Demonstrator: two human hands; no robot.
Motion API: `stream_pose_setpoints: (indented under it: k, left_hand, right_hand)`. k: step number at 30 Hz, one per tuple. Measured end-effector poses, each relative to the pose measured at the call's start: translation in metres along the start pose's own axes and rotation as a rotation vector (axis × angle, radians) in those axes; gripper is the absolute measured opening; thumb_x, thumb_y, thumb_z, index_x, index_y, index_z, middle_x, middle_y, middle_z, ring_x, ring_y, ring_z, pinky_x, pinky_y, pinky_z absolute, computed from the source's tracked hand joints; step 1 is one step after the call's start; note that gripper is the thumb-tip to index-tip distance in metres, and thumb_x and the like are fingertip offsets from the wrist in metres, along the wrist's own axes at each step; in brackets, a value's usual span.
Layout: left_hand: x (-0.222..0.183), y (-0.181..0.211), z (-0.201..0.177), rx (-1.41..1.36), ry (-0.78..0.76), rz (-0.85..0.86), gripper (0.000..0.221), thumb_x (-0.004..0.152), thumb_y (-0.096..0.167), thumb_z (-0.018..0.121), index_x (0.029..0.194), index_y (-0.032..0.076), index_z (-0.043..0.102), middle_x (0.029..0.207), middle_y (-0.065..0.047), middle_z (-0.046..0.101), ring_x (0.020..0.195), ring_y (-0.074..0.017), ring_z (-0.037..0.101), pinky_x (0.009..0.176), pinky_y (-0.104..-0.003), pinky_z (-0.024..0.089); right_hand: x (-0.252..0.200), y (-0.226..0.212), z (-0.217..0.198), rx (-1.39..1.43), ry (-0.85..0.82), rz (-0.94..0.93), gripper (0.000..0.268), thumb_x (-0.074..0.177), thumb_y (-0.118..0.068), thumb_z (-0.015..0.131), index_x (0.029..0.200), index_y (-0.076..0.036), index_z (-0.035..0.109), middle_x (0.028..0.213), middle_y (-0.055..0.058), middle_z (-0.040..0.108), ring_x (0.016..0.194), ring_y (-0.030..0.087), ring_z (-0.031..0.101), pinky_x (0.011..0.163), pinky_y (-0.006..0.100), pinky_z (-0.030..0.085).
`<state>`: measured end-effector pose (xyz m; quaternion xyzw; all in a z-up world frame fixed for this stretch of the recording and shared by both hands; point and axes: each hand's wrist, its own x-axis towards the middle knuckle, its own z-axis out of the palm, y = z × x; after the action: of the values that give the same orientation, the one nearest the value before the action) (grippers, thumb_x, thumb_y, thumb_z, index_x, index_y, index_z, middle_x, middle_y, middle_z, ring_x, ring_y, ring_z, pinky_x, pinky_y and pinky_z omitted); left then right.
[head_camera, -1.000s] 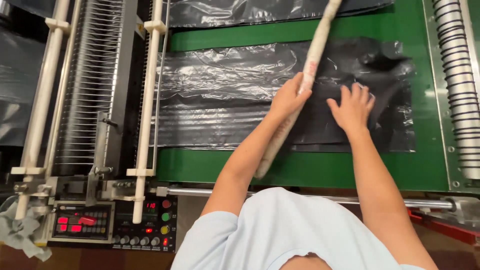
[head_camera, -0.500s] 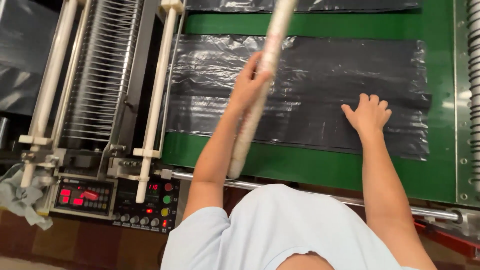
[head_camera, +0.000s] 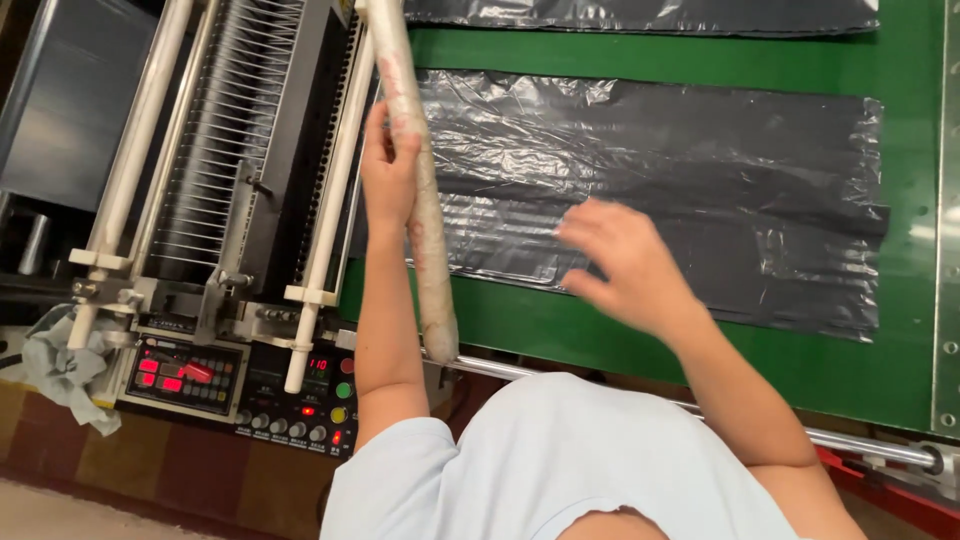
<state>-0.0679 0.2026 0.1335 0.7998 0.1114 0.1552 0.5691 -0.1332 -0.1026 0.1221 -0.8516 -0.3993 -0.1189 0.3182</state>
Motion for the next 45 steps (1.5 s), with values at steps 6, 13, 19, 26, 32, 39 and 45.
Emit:
stream_pose_setpoints:
  k: [6,13,19,26,32,39,45]
  left_hand:
    - [0.013,-0.059,0.095,0.027,-0.149,-0.012,0.059,0.089,0.032,0.071,0.143,0.020,0.051,0.122,-0.025,0.068,0.110,-0.0430,0.068,0.091,-0.054,0.056]
    - [-0.017,-0.088,0.287,0.073,-0.523,0.053,0.070,0.083,0.049,0.074,0.145,0.024,0.052,0.135,-0.017,0.063,0.125,-0.0374,0.061,0.104,-0.051,0.052]
    - [-0.057,-0.034,0.324,0.148,-0.747,0.185,0.073,0.091,0.050,0.056,0.151,0.011,0.041,0.140,-0.024,0.057,0.128,-0.0383,0.059,0.109,-0.051,0.049]
    - [-0.043,-0.050,0.336,0.179,-0.772,0.153,0.078,0.089,0.057,0.056,0.151,0.013,0.041,0.139,-0.024,0.057,0.128,-0.0395,0.059,0.108,-0.051,0.049]
    - [-0.030,-0.013,0.288,0.105,-0.741,0.170,0.078,0.090,0.056,0.058,0.149,0.007,0.043,0.133,-0.027,0.060,0.123,-0.0421,0.061,0.104,-0.052,0.051]
    - [0.031,0.014,0.339,0.478,-0.663,0.406,0.066,0.088,0.035,0.047,0.151,0.028,0.028,0.097,-0.013,0.060,0.081,-0.0363,0.063,0.064,-0.048,0.049]
    - [0.040,0.043,0.334,0.551,-0.725,0.533,0.047,0.089,0.032,0.052,0.132,0.015,0.043,0.094,-0.010,0.056,0.071,-0.0299,0.060,0.052,-0.042,0.046]
  right_hand:
    - [-0.017,-0.046,0.001,0.330,-0.148,-0.179,0.040,0.097,-0.048,0.056,0.122,-0.018,0.068,0.121,0.002,0.068,0.125,0.030,0.058,0.107,0.046,0.040]
    - [-0.038,0.015,-0.004,-0.055,-0.202,0.070,0.028,0.093,-0.047,0.063,0.100,-0.020,0.069,0.091,0.000,0.071,0.107,0.027,0.067,0.090,0.045,0.049]
    - [-0.102,0.145,0.002,-0.650,-0.340,0.745,0.028,0.089,-0.045,0.055,0.082,-0.027,0.074,0.083,-0.001,0.074,0.088,0.032,0.071,0.072,0.046,0.052]
    - [-0.149,0.230,0.028,-0.602,-0.062,0.959,0.053,0.091,-0.043,0.068,0.132,-0.009,0.064,0.136,0.020,0.057,0.128,0.047,0.049,0.098,0.064,0.038]
    - [-0.129,0.226,0.020,-0.608,-0.098,1.100,0.054,0.093,-0.048,0.067,0.124,-0.003,0.068,0.119,0.023,0.064,0.108,0.045,0.059,0.083,0.057,0.043]
    - [-0.101,0.218,0.015,-0.589,-0.127,1.155,0.050,0.095,-0.057,0.057,0.115,-0.012,0.068,0.117,0.014,0.064,0.107,0.039,0.057,0.086,0.050,0.042]
    - [-0.098,0.206,0.003,-0.509,-0.077,1.132,0.040,0.095,-0.054,0.058,0.087,-0.016,0.067,0.097,0.004,0.068,0.088,0.035,0.066,0.079,0.049,0.042]
